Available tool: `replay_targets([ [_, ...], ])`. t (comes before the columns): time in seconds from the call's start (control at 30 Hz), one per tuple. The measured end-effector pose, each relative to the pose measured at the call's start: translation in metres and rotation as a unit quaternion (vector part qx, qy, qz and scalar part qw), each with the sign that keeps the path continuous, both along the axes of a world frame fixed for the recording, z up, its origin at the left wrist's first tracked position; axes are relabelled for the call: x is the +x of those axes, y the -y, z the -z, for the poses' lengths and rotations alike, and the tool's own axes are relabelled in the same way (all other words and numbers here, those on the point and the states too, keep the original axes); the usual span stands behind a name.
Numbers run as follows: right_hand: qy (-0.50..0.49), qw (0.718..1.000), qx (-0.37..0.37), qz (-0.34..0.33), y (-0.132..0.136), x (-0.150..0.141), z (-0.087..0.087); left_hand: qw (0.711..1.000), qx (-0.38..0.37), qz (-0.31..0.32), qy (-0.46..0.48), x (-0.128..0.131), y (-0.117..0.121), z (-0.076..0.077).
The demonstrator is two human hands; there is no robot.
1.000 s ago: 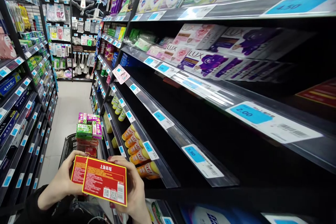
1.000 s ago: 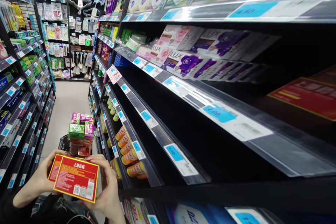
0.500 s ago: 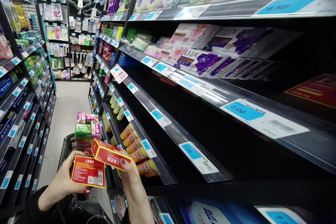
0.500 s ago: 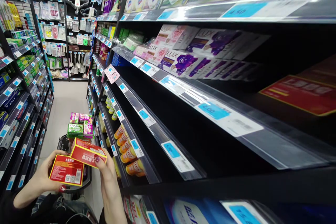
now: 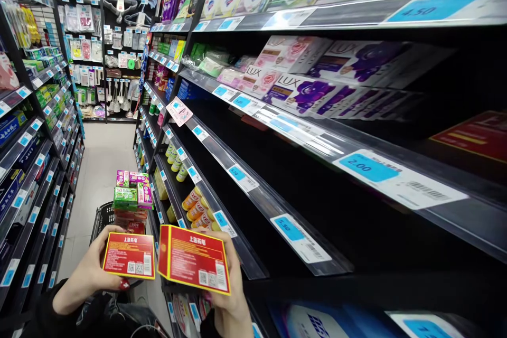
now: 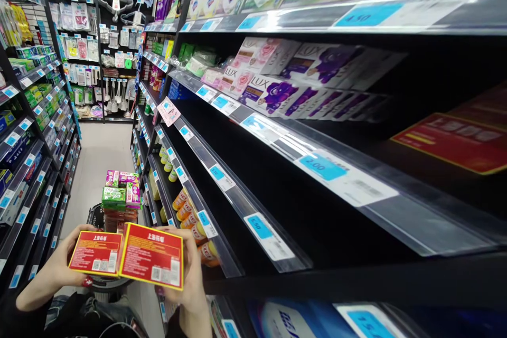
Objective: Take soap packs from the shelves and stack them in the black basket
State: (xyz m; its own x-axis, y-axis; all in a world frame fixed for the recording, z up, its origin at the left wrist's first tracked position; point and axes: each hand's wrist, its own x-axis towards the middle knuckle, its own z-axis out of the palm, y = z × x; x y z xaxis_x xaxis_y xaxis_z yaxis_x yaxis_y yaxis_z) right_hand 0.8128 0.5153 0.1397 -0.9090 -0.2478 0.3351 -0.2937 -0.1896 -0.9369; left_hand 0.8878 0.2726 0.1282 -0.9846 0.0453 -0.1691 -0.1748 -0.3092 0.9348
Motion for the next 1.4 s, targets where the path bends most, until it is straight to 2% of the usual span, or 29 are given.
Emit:
replay_targets([
  [0.07,0.002,1.000,0.023,0.011,-0.014,-0.005,0.005,1.000,0.012,-0.020,-0.006,0.001,0.001,-0.002],
  [0.17,0.005,0.997,0.078,-0.008,-0.027,-0.007,0.017,0.994,0.015,-0.097,-0.038,0.002,0.000,-0.005],
  [0.23,0.014,0.993,0.108,-0.050,-0.025,-0.003,0.025,0.987,0.016,-0.143,-0.068,0.003,-0.003,-0.007],
  [0.3,0.024,0.988,0.131,-0.083,-0.014,0.003,0.032,0.983,0.010,-0.155,-0.092,0.004,-0.007,-0.007],
  [0.37,0.028,0.985,0.141,-0.098,0.002,0.009,0.036,0.984,0.005,-0.140,-0.107,0.006,-0.012,-0.007],
  [0.53,0.033,0.989,0.105,-0.102,0.033,0.018,0.038,0.988,-0.030,-0.104,-0.113,0.009,-0.021,-0.004],
  [0.67,0.033,0.989,0.108,-0.094,0.039,0.019,0.041,0.983,-0.055,-0.101,-0.141,0.008,-0.019,0.000],
  [0.8,0.048,0.990,0.101,-0.090,0.044,0.019,0.043,0.982,-0.083,-0.053,-0.163,0.006,-0.015,0.001],
  [0.9,0.077,0.987,0.095,-0.101,0.047,0.021,0.041,0.984,-0.099,-0.030,-0.142,0.005,-0.013,0.001],
  [1.07,0.140,0.979,0.025,-0.148,0.046,0.028,0.036,0.988,-0.123,-0.028,-0.083,0.006,-0.014,-0.003],
  [1.27,0.152,0.980,0.018,-0.129,0.045,0.029,0.035,0.993,-0.112,0.002,-0.044,-0.001,-0.018,-0.003],
  [1.4,0.253,0.958,-0.044,-0.127,0.056,0.024,0.044,0.999,-0.032,-0.016,0.022,-0.012,-0.018,0.010],
])
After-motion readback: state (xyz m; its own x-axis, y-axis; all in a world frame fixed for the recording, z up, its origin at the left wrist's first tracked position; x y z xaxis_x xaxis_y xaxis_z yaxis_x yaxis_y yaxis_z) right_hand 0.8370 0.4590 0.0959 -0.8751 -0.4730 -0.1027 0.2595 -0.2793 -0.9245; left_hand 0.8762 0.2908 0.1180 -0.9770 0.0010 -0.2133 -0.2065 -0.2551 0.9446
